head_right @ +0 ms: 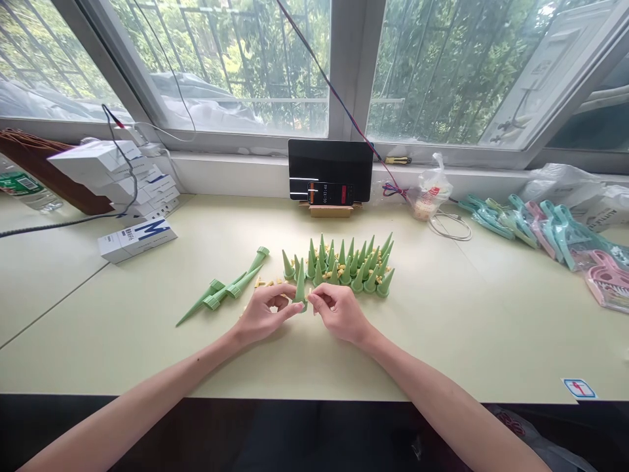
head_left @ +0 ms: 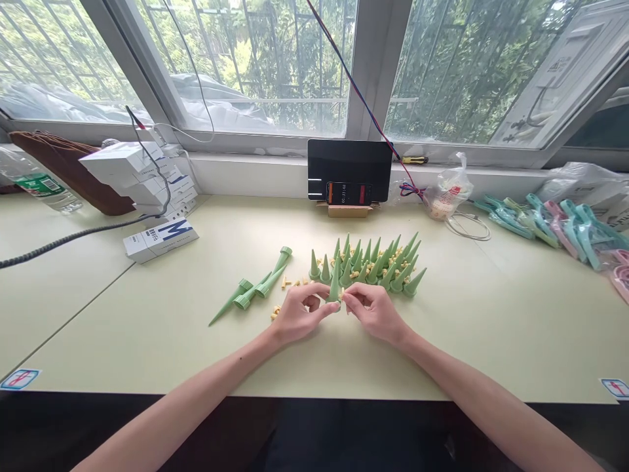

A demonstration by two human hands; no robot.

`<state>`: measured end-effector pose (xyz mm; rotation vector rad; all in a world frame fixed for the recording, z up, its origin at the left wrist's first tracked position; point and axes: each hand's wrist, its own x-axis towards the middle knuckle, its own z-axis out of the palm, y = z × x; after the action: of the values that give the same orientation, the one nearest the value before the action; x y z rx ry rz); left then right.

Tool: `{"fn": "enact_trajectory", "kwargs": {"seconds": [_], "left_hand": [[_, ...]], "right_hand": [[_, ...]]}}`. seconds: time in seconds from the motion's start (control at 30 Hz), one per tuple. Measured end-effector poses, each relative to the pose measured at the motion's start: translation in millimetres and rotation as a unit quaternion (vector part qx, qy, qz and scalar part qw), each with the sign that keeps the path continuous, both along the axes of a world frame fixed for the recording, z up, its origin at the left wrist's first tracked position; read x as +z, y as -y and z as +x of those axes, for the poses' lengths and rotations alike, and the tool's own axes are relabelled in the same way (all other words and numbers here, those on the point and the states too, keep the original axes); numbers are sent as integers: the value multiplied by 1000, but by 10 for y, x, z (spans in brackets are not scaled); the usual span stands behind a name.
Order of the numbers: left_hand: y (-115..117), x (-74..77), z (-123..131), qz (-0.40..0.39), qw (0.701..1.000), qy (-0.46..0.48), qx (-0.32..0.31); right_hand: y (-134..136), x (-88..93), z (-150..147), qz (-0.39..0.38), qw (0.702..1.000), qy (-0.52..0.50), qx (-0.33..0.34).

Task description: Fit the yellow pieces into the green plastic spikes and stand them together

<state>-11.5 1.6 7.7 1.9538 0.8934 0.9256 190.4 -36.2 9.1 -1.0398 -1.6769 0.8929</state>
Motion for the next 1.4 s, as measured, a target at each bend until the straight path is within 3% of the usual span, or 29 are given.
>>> {"fn": "enact_trajectory", "kwargs": {"seconds": [0.3, 0.63, 0.97, 1.13, 1.4], "left_hand": [[4, 79, 26, -115, 992, 34, -43], [-12, 96, 31, -155, 983, 65, -70], [-19, 86, 15, -249, 948, 52, -191], [-18, 97, -1, -273, 934, 49, -227], [-23, 81, -15, -292, 928, 27, -231]], "right_hand": [[1, -3, 4, 93, 994, 54, -19], [-6, -45, 23, 171, 975, 135, -37], [6, -133, -20, 267, 942, 197, -48], [57, -118, -87, 269, 937, 216, -55], [64, -114, -134, 241, 952, 186, -43]]}}
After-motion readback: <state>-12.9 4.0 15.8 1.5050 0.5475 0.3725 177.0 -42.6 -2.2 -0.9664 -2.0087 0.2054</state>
